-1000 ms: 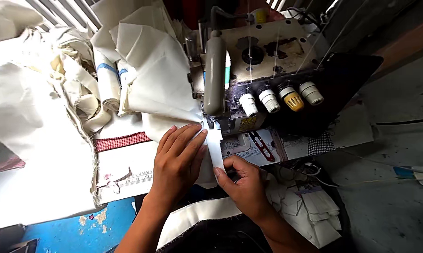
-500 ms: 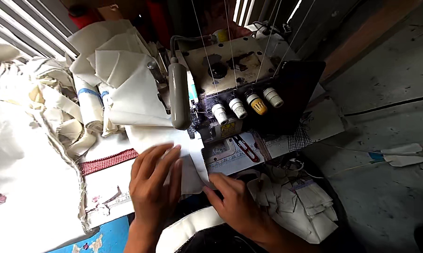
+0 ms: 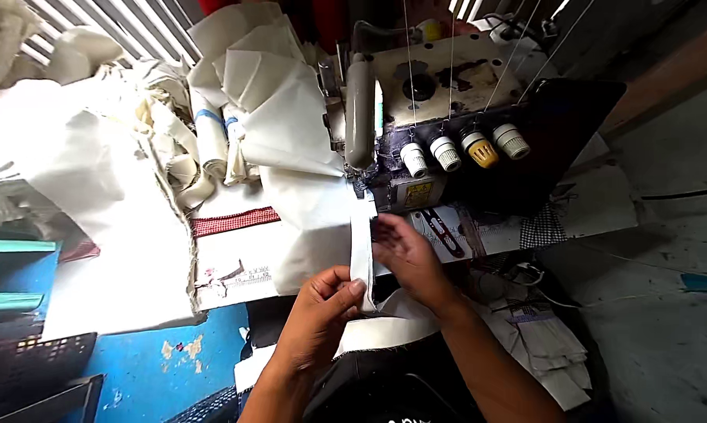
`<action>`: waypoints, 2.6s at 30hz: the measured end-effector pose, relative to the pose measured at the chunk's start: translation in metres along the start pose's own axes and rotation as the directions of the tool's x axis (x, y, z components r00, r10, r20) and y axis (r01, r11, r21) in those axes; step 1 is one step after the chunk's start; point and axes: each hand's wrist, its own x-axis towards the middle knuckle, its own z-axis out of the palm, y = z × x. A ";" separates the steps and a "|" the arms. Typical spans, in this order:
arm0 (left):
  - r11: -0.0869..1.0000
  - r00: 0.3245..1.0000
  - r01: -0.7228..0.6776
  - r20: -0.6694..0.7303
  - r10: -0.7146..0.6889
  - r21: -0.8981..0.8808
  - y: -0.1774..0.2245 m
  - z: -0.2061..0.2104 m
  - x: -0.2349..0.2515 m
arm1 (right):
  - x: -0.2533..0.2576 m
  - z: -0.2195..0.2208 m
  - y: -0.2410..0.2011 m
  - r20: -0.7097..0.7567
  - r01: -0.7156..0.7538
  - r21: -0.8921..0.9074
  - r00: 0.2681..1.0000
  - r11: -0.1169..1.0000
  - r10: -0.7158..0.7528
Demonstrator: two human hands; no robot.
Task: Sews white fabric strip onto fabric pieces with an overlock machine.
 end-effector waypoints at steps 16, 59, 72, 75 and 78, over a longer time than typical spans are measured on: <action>0.864 0.978 -0.098 -0.113 0.175 0.494 -0.068 -0.026 -0.023 | -0.075 0.008 -0.002 0.057 -0.151 0.071 0.987 0.986 0.147; -0.213 0.732 -0.478 0.521 0.439 0.852 0.074 -0.023 0.098 | -0.012 0.019 -0.019 -0.153 -0.009 -0.198 0.988 0.980 -0.022; -0.146 0.666 -0.427 0.420 0.616 0.892 0.073 -0.032 0.057 | -0.045 0.015 0.000 -0.203 0.092 -0.576 0.946 0.812 -0.251; 0.355 0.826 -0.404 0.169 0.538 0.843 0.019 -0.030 0.010 | -0.098 -0.001 0.013 -0.083 0.138 -0.757 0.949 0.638 -0.304; 0.675 0.958 -0.232 0.043 0.285 0.700 -0.040 -0.021 -0.010 | -0.138 -0.009 0.005 0.281 0.280 -0.714 0.954 0.642 -0.105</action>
